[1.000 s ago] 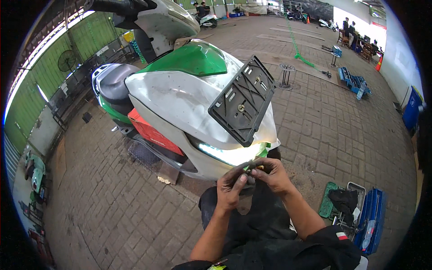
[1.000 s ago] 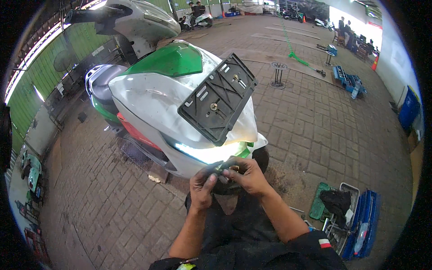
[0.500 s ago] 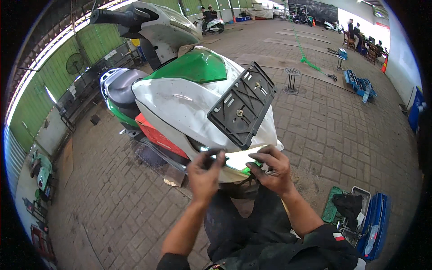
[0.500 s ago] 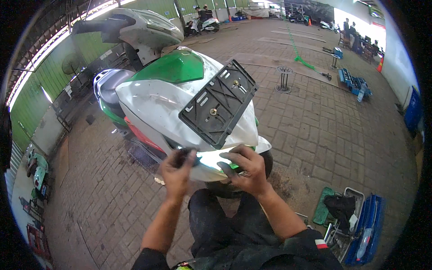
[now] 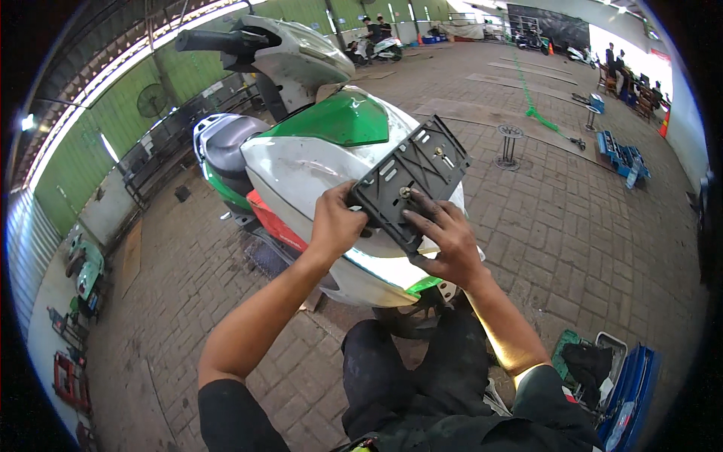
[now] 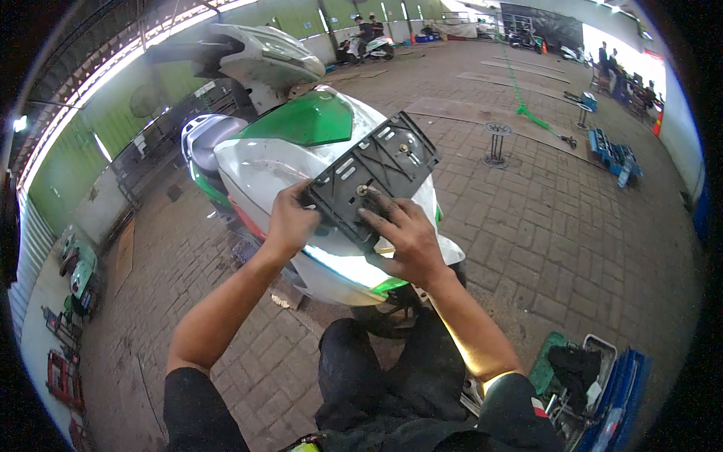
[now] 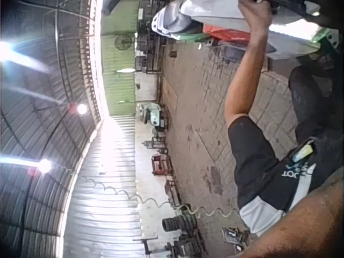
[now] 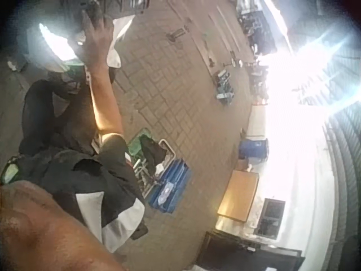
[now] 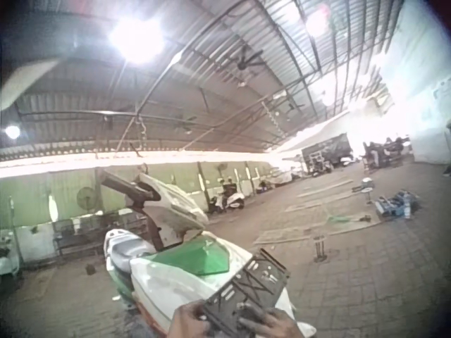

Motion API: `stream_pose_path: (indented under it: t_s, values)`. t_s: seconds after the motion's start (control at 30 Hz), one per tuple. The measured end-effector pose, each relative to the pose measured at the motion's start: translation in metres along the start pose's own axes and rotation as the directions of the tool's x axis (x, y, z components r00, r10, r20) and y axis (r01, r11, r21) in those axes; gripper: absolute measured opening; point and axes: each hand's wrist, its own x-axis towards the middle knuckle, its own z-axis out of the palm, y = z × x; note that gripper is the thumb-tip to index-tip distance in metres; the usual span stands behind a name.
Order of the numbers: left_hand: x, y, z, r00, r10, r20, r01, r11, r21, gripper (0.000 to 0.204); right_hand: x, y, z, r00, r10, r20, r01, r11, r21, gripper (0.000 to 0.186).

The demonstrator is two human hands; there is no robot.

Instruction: The person works on the body panels of a scooter, using a screwdriver to remove and adjust internal components, then positions and attaches a white and green front fairing before securing a license plate bracket.

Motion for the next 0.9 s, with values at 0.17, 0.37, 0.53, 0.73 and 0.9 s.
stream_pose_path:
  t_s: [0.17,0.37,0.53,0.73,0.9]
  values:
    - [-0.002,0.005,0.011,0.980,-0.198,0.022,0.195,0.932,-0.305,0.025,0.005,-0.003,0.002,0.998,0.007,-0.058,-0.002,0.997,0.081,0.060]
    - [-0.014,0.010,0.030,0.940,-0.329,-0.088,0.264,0.868,-0.422,0.021,0.003,0.002,0.002,0.992,0.006,-0.126,0.005,0.996,0.086,0.057]
    - [-0.020,0.011,0.027,0.895,-0.441,0.068,0.414,0.762,-0.497,0.023,0.004,0.007,0.001,0.995,-0.025,-0.094,0.031,0.997,0.065,0.062]
    - [-0.023,0.003,0.024,0.867,-0.461,0.188,0.470,0.635,-0.613,0.024,0.006,0.004,-0.003,0.998,0.022,-0.062,-0.017,0.996,0.091,0.065]
    - [-0.020,-0.003,0.018,0.836,-0.468,0.287,0.532,0.561,-0.634,0.033,0.004,0.008,0.003,0.996,0.014,-0.090,-0.007,0.996,0.085,0.064]
